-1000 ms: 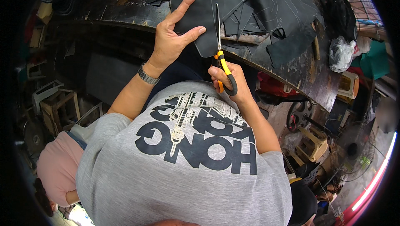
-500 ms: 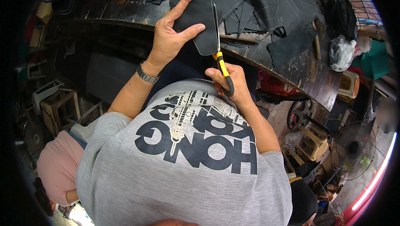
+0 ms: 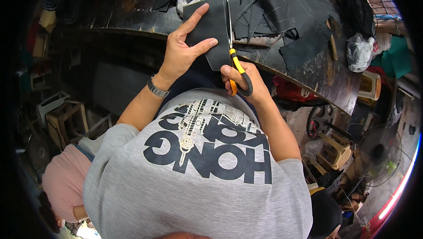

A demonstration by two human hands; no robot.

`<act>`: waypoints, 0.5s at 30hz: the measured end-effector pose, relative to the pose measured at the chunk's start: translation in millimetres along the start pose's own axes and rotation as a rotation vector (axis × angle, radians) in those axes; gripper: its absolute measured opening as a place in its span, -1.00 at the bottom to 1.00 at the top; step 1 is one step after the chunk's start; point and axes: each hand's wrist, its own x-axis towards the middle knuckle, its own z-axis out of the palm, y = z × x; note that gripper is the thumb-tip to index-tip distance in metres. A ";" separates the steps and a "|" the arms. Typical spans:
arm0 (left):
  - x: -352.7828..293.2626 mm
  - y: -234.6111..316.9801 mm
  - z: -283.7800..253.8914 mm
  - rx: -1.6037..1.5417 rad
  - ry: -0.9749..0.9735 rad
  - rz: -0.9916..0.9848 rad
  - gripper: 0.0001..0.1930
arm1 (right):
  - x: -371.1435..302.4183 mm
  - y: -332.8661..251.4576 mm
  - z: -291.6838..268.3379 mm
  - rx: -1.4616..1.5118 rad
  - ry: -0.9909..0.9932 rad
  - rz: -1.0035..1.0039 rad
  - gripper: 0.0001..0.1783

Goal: The person uses shears to cut a large sheet of black leather on a workbench, following white guide lines. They repeatedly reposition the leather and trim along the marked edges, accumulating cut pieces on the table.

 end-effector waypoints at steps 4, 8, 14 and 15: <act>-0.7 -0.6 0.0 0.008 0.009 -0.002 -0.27 | 1.2 7.4 5.7 -0.023 0.038 -0.030 -0.46; -0.9 -2.8 -0.7 0.026 0.005 -0.016 -0.27 | 1.0 13.5 8.5 -0.013 0.053 -0.035 -0.51; -1.1 -4.5 0.5 0.062 0.033 0.005 -0.32 | -1.9 10.6 8.4 -0.028 0.066 -0.003 -0.57; -0.6 -4.9 0.0 0.059 0.044 0.001 -0.34 | -2.2 9.7 7.7 -0.038 0.063 0.002 -0.57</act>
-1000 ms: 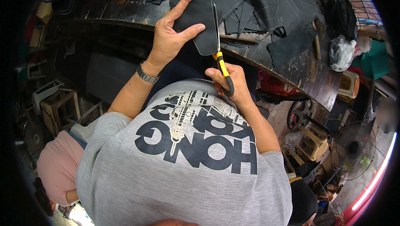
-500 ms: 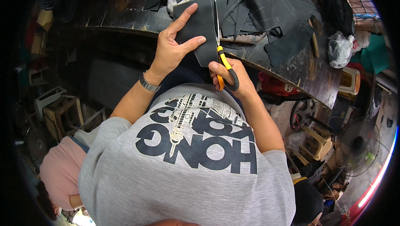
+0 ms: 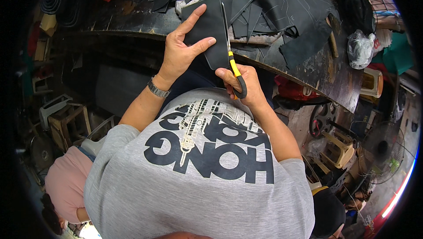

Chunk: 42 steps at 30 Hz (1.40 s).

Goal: The person uses shears to cut a large sheet of black leather on a workbench, following white guide lines. They repeatedly reposition the leather and trim along the marked edges, accumulating cut pieces on the table.

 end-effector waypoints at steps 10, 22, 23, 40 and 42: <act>12.1 4.5 -21.1 -0.006 -0.103 -0.021 -0.53 | 1.2 -2.8 0.6 -0.022 -0.048 -0.005 -0.57; 2.9 8.4 -10.6 -0.096 -0.134 -0.111 -0.38 | 10.0 5.3 -2.4 -0.036 -0.009 -0.049 -0.45; 2.8 8.5 -10.7 -0.101 -0.136 -0.118 -0.38 | 10.3 7.0 -2.5 -0.038 -0.018 -0.063 -0.45; 2.0 8.5 -13.1 -0.096 -0.163 -0.096 -0.38 | 9.1 3.4 -1.9 -0.076 0.015 -0.002 -0.62; -0.2 10.1 -10.7 -0.086 -0.180 -0.097 -0.38 | 12.9 2.8 -2.4 -0.020 0.014 -0.052 -0.62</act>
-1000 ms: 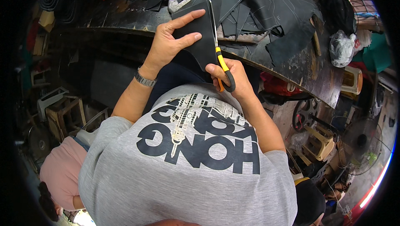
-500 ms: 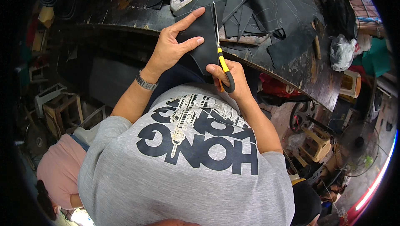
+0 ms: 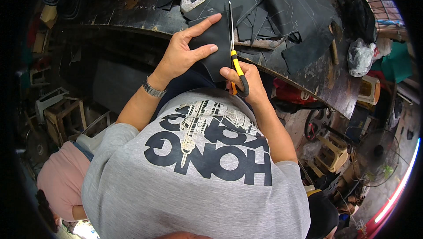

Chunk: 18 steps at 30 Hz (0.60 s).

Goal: The person uses shears to cut a large sheet of black leather on a workbench, following white guide lines. They repeatedly reposition the leather and trim along the marked edges, accumulating cut pieces on the table.

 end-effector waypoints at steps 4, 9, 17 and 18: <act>-1.6 2.1 1.8 -0.037 -0.006 -0.032 -0.38 | -0.9 2.1 1.6 -0.001 0.036 -0.042 -0.58; -0.8 1.7 2.2 -0.033 -0.005 -0.045 -0.38 | -0.7 6.1 -0.3 -0.071 0.023 0.009 -0.55; -3.0 -5.3 0.9 -0.005 -0.010 -0.051 -0.38 | -6.1 6.4 -1.9 -0.104 0.064 0.059 -0.56; -3.2 -6.5 0.5 -0.002 -0.016 -0.039 -0.38 | -6.7 5.1 -1.8 -0.087 0.073 0.037 -0.57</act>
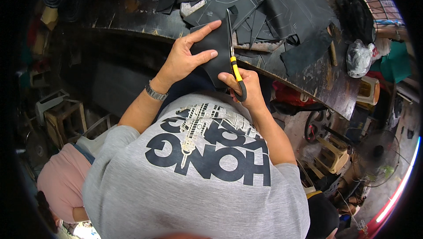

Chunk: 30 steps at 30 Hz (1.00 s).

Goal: The person uses shears to cut a large sheet of black leather on a workbench, following white guide lines. They repeatedly reposition the leather and trim along the marked edges, accumulating cut pieces on the table.

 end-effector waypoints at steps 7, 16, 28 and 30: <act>-0.1 0.0 -10.8 0.083 -0.069 -0.029 -0.25 | 9.5 -27.5 -49.8 0.210 0.382 -0.394 -0.76; 32.4 30.5 -34.9 0.196 0.008 0.037 -0.53 | 53.0 -13.6 -144.9 0.212 0.874 -0.570 -0.69; 168.1 75.2 -55.5 1.227 0.629 0.857 -0.45 | 54.3 -10.2 -144.0 0.132 0.821 -0.583 -0.69; 147.0 52.5 -37.7 0.903 0.188 0.678 -0.43 | 53.8 -10.6 -143.2 0.122 0.831 -0.573 -0.67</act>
